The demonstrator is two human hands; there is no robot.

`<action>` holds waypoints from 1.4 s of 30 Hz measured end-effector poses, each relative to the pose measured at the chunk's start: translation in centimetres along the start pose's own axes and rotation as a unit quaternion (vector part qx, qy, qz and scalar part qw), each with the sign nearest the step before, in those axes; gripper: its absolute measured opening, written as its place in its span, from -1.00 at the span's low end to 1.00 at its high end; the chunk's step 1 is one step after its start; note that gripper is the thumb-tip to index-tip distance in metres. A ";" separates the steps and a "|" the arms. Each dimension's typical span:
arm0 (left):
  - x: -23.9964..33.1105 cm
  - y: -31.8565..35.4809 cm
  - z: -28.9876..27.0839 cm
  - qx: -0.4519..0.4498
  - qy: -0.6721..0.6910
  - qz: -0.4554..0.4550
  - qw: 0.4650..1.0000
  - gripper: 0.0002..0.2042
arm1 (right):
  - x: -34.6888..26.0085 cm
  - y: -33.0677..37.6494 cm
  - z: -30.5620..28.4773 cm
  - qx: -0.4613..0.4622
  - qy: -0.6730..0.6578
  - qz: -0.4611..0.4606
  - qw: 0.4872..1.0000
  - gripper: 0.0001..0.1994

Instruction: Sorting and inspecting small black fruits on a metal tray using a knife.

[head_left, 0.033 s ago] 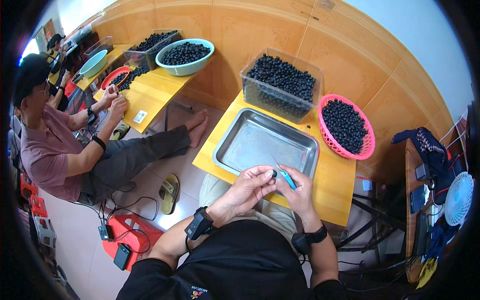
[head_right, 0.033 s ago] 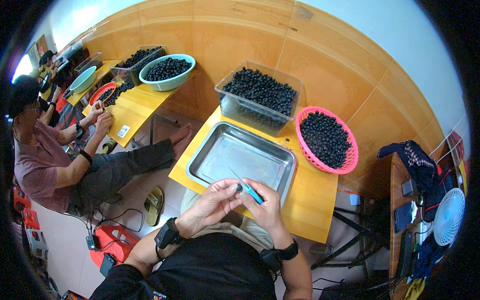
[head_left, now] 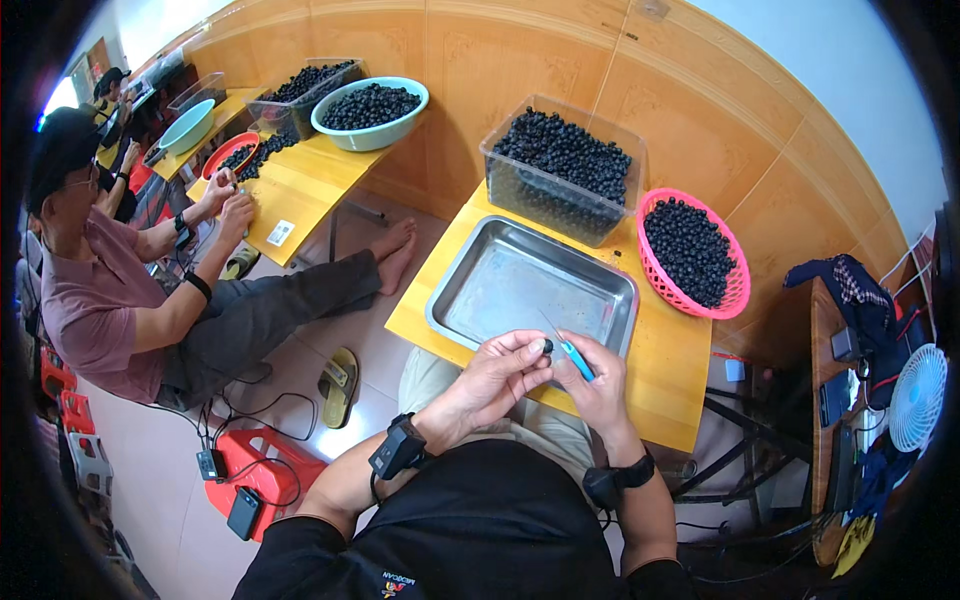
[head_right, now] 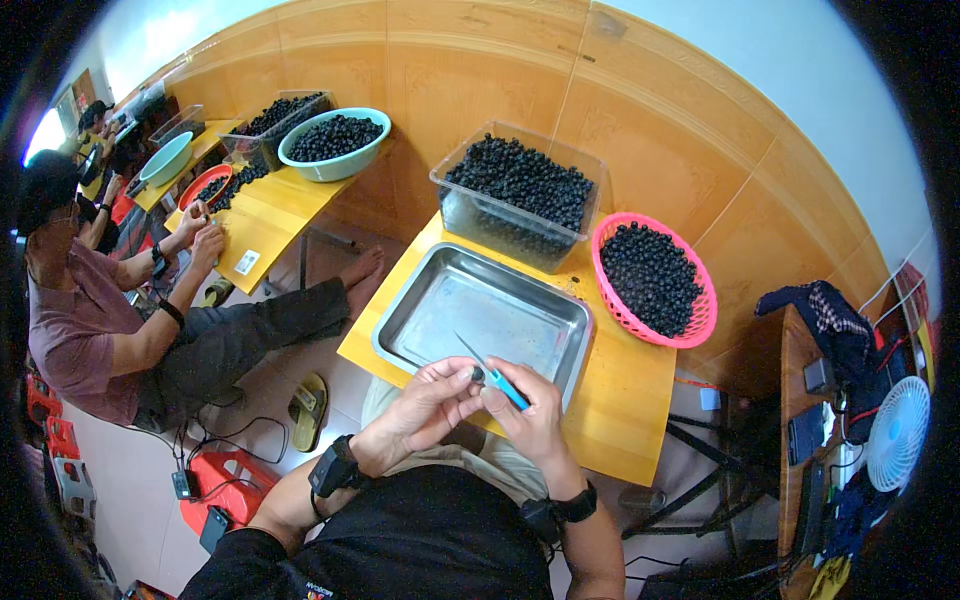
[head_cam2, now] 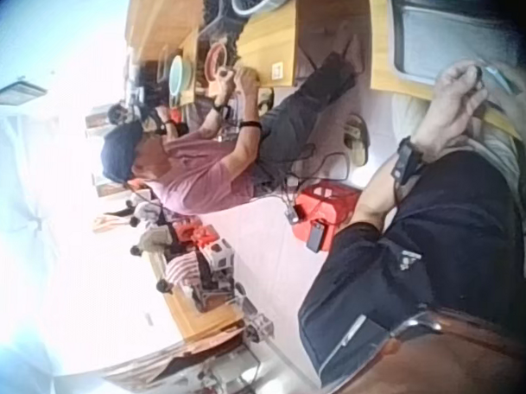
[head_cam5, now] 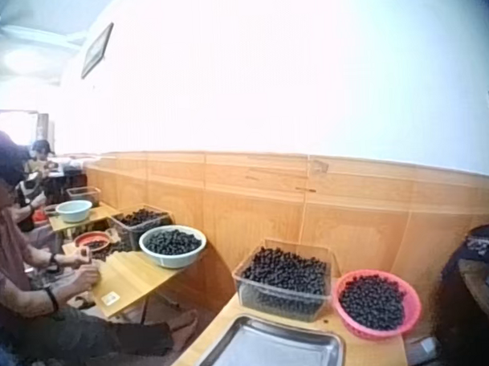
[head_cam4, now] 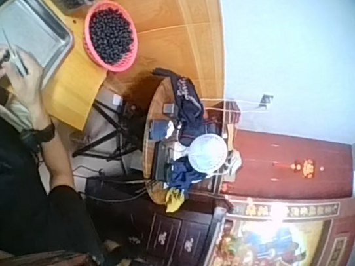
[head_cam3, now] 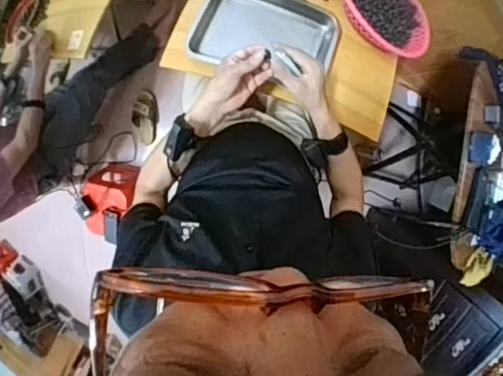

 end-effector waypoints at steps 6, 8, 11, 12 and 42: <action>0.2 0.2 0.4 -0.017 0.029 0.016 0.999 -0.85 | -1.2 0.9 -0.3 0.013 0.103 -0.051 0.993 -0.62; 0.0 0.1 0.0 -0.018 0.033 0.017 0.999 -0.84 | -1.8 1.1 -0.3 0.009 0.122 -0.033 0.992 -0.62; -0.2 0.2 0.0 -0.020 0.041 0.016 0.999 -0.83 | -1.9 1.3 -0.3 0.011 0.150 -0.026 0.988 -0.62; -0.2 0.2 0.0 -0.019 0.046 0.016 0.999 -0.83 | -2.0 1.4 -0.4 0.015 0.160 -0.038 0.986 -0.63; -0.2 0.9 1.6 0.012 -0.028 0.028 0.999 -0.87 | -0.7 1.8 -2.4 0.061 0.036 -0.021 0.997 -0.63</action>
Point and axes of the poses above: each hand's wrist, its own y-axis away from the middle knuckle, its own z-axis out of the palm, x = y × z, the point moved 4 cm from there along -y, towards the middle knuckle, and after that the axes turned 5 degrees about -y, right-handed, at the moved point
